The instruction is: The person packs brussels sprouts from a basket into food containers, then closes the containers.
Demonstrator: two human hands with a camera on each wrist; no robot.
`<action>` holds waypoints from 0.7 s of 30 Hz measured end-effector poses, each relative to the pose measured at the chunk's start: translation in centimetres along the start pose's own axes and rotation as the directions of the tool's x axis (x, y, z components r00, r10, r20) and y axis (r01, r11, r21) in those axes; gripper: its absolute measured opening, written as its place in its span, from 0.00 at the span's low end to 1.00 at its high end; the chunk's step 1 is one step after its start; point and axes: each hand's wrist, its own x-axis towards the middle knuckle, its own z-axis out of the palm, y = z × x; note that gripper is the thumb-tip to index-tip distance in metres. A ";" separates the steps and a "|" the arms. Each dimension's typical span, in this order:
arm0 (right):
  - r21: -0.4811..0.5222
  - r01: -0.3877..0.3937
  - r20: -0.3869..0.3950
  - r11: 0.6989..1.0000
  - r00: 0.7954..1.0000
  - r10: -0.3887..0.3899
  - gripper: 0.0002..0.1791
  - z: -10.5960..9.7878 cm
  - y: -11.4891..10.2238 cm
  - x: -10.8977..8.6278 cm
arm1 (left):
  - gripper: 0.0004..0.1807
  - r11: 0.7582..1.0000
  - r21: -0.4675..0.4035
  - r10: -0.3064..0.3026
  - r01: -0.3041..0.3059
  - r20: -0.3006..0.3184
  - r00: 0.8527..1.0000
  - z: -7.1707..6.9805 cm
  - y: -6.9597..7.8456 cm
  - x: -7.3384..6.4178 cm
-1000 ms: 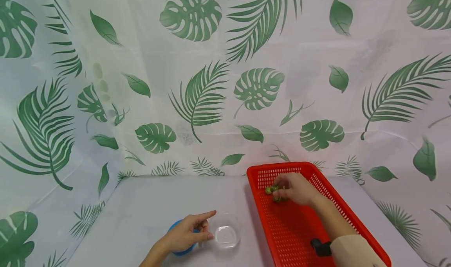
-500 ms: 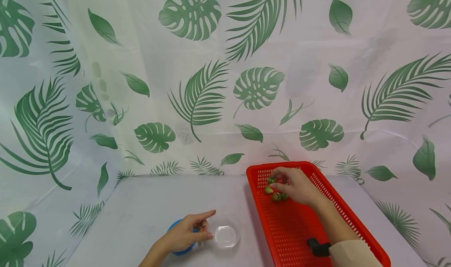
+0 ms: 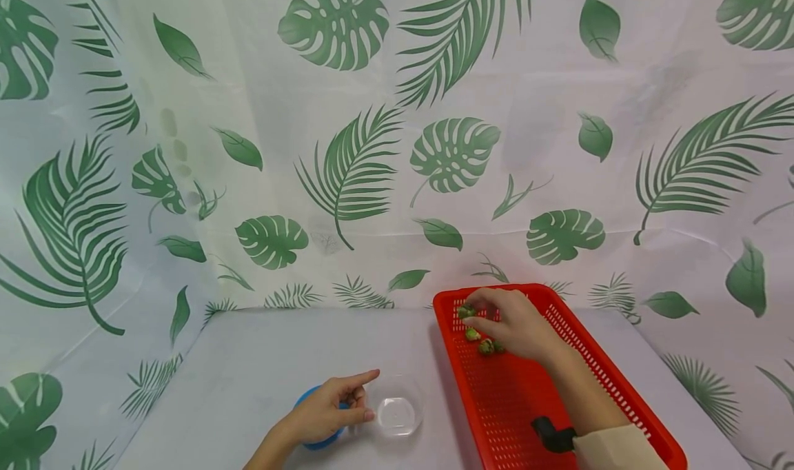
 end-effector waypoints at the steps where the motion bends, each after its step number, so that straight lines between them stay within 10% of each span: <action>1: -0.002 0.004 -0.005 1.000 1.000 -0.004 0.16 0.0 -0.2 0.0 | 0.38 1.000 -0.001 0.000 0.000 0.002 1.000 0.0 0.0 0.0; 21: -0.014 0.071 -0.256 0.997 0.964 -0.072 0.15 0.2 -5.8 -2.2 | 0.38 1.000 -0.010 0.002 -0.002 0.011 1.000 -0.1 -0.2 0.1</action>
